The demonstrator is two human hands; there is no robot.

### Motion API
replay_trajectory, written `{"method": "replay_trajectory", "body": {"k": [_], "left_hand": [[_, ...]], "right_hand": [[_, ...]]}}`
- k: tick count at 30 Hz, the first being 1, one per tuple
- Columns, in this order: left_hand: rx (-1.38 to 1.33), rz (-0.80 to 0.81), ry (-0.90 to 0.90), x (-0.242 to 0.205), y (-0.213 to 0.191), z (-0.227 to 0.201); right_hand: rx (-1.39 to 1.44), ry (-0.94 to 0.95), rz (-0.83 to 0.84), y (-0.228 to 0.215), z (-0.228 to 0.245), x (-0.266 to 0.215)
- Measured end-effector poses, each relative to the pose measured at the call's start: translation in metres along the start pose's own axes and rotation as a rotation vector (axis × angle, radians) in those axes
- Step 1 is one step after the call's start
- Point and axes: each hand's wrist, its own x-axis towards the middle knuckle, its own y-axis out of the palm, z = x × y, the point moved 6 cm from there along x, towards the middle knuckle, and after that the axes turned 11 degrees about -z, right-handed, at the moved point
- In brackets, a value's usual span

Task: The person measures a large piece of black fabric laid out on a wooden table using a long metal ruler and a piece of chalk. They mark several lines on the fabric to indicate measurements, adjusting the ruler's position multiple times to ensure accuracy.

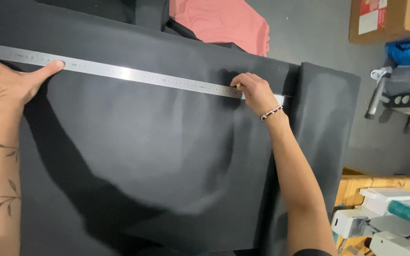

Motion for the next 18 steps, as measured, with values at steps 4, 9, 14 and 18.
{"method": "replay_trajectory", "body": {"k": [4, 9, 14, 18], "left_hand": [[0.08, 0.023, -0.05, -0.011, -0.012, -0.008], [-0.012, 0.081, -0.097, -0.033, -0.039, -0.027], [-0.037, 0.109, -0.118, -0.032, -0.037, -0.026], [-0.045, 0.093, -0.11, -0.034, -0.041, -0.027]], "right_hand": [[0.054, -0.034, 0.023, 0.012, 0.018, 0.016], [0.127, -0.062, 0.04, 0.028, 0.039, 0.036], [0.169, -0.067, 0.082, 0.043, 0.062, 0.053], [0.222, -0.037, 0.118, 0.056, 0.077, 0.067]]}}
